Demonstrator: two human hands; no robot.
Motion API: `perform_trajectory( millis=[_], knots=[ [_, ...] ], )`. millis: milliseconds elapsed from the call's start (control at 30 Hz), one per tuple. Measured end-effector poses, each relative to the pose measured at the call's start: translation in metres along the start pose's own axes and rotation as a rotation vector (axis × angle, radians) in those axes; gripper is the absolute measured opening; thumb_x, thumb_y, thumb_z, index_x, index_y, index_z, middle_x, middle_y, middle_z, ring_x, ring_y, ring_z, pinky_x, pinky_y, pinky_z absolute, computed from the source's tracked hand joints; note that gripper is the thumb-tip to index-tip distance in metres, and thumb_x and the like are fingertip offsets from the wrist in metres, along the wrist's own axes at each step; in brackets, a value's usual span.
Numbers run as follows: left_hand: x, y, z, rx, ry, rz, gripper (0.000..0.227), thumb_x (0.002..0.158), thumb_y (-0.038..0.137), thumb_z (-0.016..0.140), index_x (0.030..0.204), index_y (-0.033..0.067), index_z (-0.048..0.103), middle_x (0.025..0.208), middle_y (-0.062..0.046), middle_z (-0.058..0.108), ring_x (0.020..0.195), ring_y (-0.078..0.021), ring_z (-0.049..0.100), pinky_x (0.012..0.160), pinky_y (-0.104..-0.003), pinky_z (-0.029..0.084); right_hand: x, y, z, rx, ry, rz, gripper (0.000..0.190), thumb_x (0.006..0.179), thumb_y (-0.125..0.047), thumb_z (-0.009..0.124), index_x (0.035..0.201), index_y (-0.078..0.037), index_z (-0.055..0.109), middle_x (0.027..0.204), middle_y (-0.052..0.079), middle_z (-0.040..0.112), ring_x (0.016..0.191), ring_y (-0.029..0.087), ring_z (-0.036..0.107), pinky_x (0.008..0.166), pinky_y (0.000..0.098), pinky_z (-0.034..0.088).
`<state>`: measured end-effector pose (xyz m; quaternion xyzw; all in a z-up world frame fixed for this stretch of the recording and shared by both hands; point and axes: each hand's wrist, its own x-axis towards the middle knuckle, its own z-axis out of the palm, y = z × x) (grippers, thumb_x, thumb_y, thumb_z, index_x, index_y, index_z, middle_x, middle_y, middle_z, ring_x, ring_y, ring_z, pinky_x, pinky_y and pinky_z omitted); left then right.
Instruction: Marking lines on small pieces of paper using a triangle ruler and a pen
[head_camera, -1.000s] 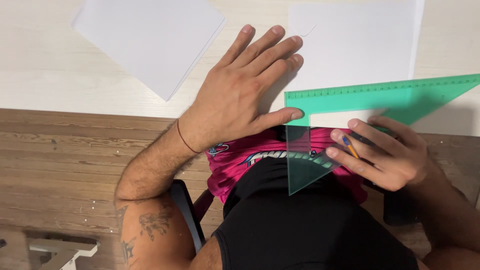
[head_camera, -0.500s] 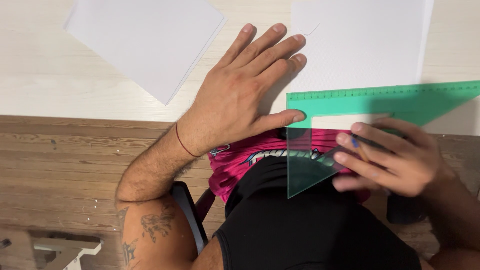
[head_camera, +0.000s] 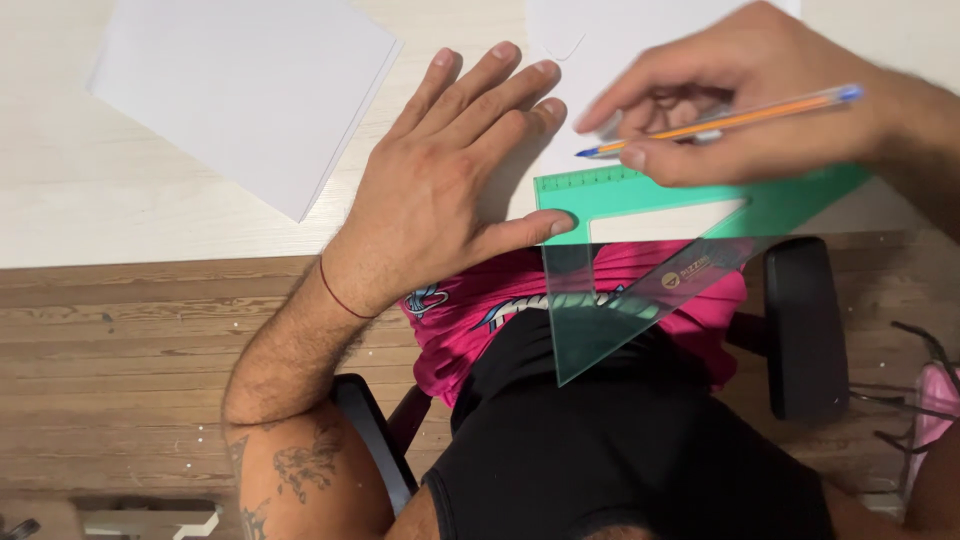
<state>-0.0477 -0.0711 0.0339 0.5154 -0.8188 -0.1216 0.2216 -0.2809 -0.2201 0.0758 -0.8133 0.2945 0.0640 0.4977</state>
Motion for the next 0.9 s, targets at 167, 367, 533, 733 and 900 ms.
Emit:
perform_trajectory(
  millis=[167,367,533,733,900],
  knots=[
    [0.004,-0.001,0.0,0.002,-0.009,-0.005,0.07,0.104,0.061,0.061,0.143,0.0025,0.06,0.159,-0.014,0.049,0.152,-0.0361,0.04,0.128,-0.056,0.024,0.012,0.024,0.008,0.019,0.071,-0.135,0.02,0.08,-0.008,0.078,0.1,-0.008,0.082,0.085,0.002,0.079,0.072,0.006,0.064,0.063,0.0199,0.046],
    [0.004,-0.001,0.002,0.008,-0.017,-0.009,0.069,0.105,0.062,0.059,0.142,0.0031,0.061,0.158,-0.013,0.05,0.151,-0.0358,0.04,0.128,-0.056,0.025,0.009,0.029,0.02,-0.083,0.141,-0.025,0.019,0.075,-0.01,0.077,0.091,-0.018,0.083,0.069,-0.005,0.072,0.056,0.005,0.054,0.055,0.0183,0.042],
    [0.004,0.0,0.002,0.002,-0.017,-0.017,0.068,0.105,0.061,0.061,0.141,0.0029,0.061,0.158,-0.013,0.05,0.151,-0.0362,0.041,0.128,-0.056,0.025,0.009,0.038,0.021,-0.191,0.161,-0.214,0.019,0.072,-0.008,0.072,0.085,-0.021,0.078,0.077,-0.011,0.072,0.056,0.004,0.054,0.059,0.018,0.04],
    [0.007,-0.001,0.001,0.007,-0.027,-0.032,0.069,0.105,0.061,0.062,0.143,0.0036,0.06,0.159,-0.012,0.049,0.152,-0.036,0.04,0.129,-0.056,0.026,0.013,0.036,0.017,-0.172,0.172,-0.22,0.02,0.072,-0.008,0.069,0.083,-0.022,0.077,0.069,-0.011,0.068,0.047,0.004,0.048,0.053,0.0183,0.036],
    [0.007,-0.002,0.001,0.025,-0.031,-0.028,0.068,0.106,0.061,0.062,0.143,0.0032,0.061,0.159,-0.013,0.049,0.152,-0.0362,0.04,0.129,-0.056,0.025,0.017,0.043,0.013,-0.154,0.115,-0.384,0.024,0.073,-0.002,0.072,0.088,-0.018,0.079,0.074,-0.008,0.071,0.048,0.003,0.052,0.053,0.0177,0.04]
  ],
)
